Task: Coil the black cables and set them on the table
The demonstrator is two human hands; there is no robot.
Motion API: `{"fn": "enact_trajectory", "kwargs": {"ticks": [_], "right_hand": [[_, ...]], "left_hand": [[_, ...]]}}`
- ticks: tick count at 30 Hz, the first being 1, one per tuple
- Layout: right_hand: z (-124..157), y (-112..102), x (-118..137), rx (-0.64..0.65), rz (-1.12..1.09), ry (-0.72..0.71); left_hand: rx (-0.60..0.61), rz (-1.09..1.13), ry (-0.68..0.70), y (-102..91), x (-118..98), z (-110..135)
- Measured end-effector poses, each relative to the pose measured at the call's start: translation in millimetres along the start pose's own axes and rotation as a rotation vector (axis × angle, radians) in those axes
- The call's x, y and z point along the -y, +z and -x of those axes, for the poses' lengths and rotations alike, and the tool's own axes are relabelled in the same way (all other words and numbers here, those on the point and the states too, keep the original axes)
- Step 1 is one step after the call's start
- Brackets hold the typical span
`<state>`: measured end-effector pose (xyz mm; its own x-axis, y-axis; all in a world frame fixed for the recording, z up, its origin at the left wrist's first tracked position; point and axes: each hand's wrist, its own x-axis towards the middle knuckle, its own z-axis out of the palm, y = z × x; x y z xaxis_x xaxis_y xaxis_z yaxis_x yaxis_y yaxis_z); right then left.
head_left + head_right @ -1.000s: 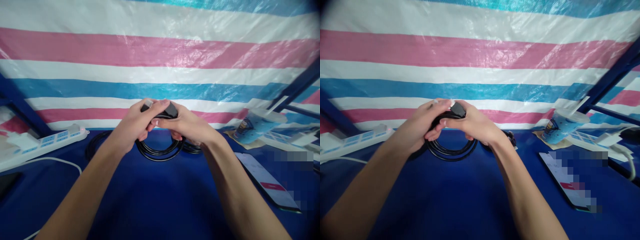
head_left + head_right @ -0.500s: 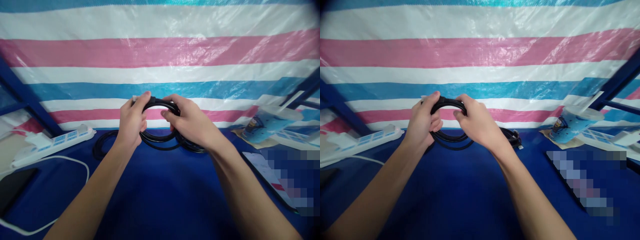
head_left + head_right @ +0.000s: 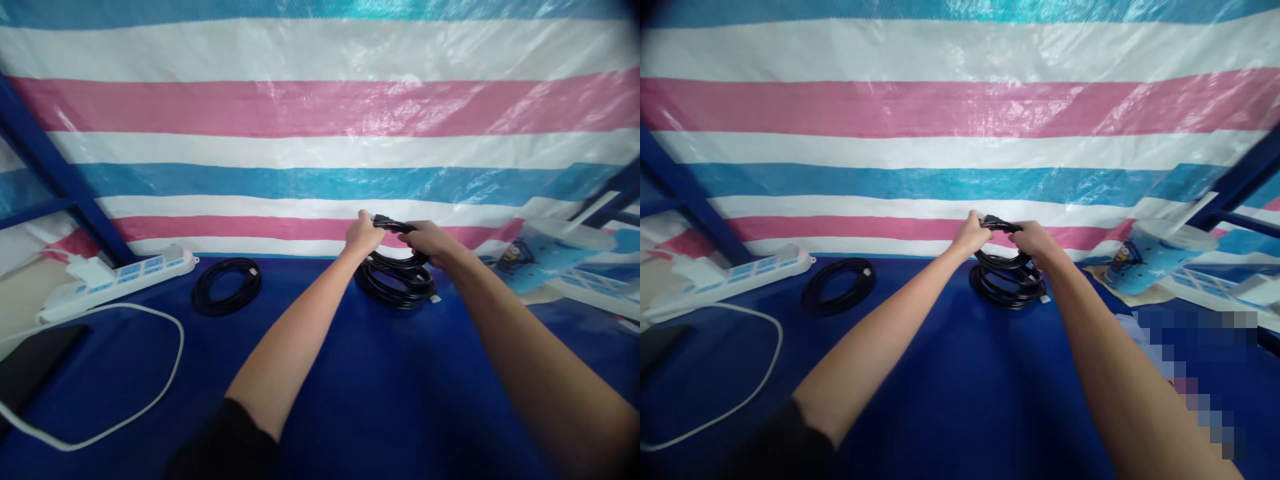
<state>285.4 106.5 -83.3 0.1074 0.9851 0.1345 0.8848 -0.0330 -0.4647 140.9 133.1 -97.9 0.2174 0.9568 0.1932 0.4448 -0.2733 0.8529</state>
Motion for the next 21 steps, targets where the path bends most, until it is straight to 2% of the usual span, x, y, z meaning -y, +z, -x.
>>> {"fn": "enact_trajectory", "kwargs": {"ticks": [3,6,10,13,18,21], "right_hand": [[-2,16,-37,0.042,0.124,0.129],[7,34,-54,0.023,0.252,0.149],[22,49,-55,-0.047,0.382,-0.004],[27,56,-55,-0.03,0.418,-0.106],[22,63,-60,0.002,0.437,-0.109],[20,61,-59,-0.016,0.44,-0.09]], "left_hand": [[0.141,-0.115,0.015,39.6,13,-11],[0.241,-0.213,0.087,59.0,34,-8],[0.296,-0.295,0.202,57.3,54,-7],[0.296,-0.346,0.261,54.6,57,-6],[0.208,-0.454,0.283,60.4,52,3],[0.155,-0.506,0.3,54.0,44,14]]}}
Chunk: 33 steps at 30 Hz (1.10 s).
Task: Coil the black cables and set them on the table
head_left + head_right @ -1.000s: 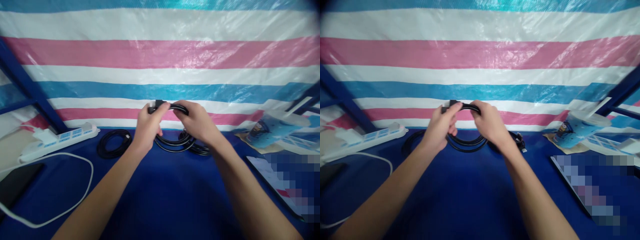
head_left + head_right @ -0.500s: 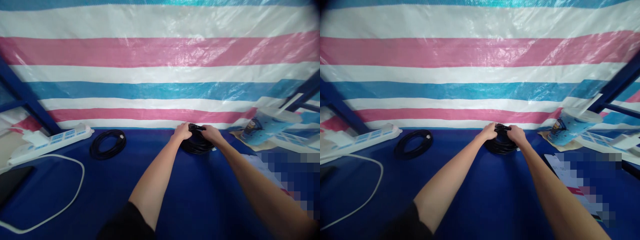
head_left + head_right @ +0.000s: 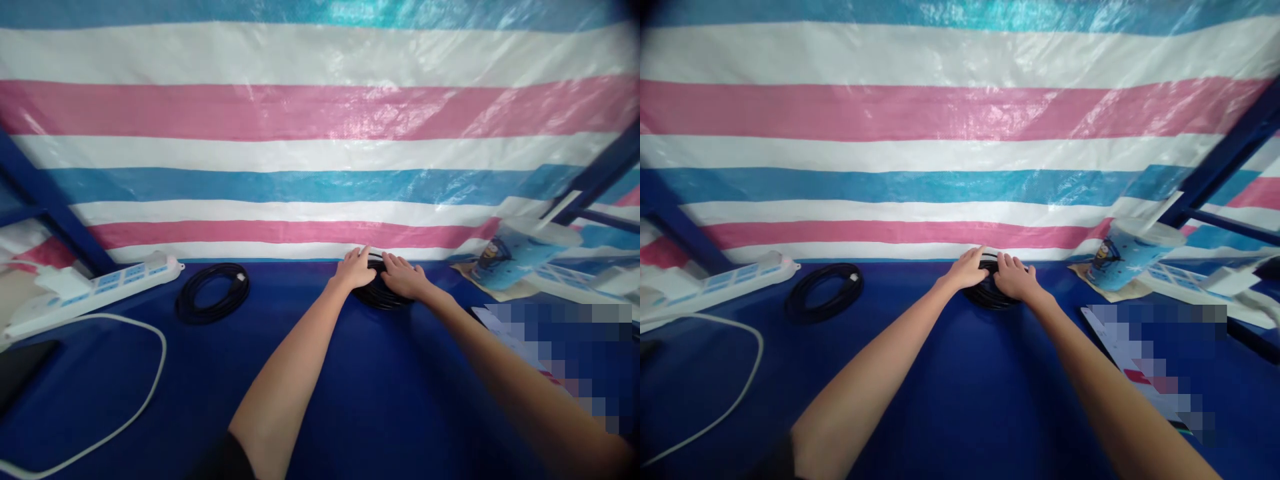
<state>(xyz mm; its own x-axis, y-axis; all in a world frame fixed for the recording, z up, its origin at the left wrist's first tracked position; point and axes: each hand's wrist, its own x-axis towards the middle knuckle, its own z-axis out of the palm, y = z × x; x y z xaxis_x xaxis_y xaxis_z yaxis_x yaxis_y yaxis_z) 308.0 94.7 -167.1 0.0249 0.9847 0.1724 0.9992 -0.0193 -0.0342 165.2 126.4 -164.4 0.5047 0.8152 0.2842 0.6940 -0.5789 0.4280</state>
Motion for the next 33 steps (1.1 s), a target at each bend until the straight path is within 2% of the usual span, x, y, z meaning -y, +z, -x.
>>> {"fn": "enact_trajectory", "kwargs": {"ticks": [3,7,10,13,16,18,21,24,28,31,33], "right_hand": [[5,-10,3,-0.064,-0.024,-0.013],[27,-26,27,-0.253,-0.107,-0.143],[57,-27,65,-0.363,-0.205,-0.355],[88,-13,105,-0.366,-0.294,-0.563],[107,1,128,-0.252,-0.345,-0.759],[110,5,129,-0.196,-0.388,-0.793],[109,4,121,-0.152,-0.475,-0.75],[112,1,118,-0.123,-0.581,-0.724],[118,-4,129,-0.141,-0.765,-0.708],[116,-24,140,-0.246,-0.945,-0.639],[112,-50,149,-0.332,-1.077,-0.602]], "left_hand": [[-0.031,-0.054,0.059,-25.1,-1,29],[-0.036,-0.178,0.108,-71.7,19,107],[-0.098,-0.294,-0.081,-99.3,55,174],[-0.155,-0.377,-0.359,-117.1,99,220],[-0.1,-0.38,-0.505,-132.8,127,237],[-0.021,-0.327,-0.523,-142.4,129,238],[0.124,-0.183,-0.486,-148.0,112,238],[0.24,-0.036,-0.395,-139.7,80,240],[0.32,0.158,-0.217,-133.9,36,234],[0.222,0.286,-0.153,-157.7,4,214],[0.004,0.626,-0.101,-186.1,-21,197]]}}
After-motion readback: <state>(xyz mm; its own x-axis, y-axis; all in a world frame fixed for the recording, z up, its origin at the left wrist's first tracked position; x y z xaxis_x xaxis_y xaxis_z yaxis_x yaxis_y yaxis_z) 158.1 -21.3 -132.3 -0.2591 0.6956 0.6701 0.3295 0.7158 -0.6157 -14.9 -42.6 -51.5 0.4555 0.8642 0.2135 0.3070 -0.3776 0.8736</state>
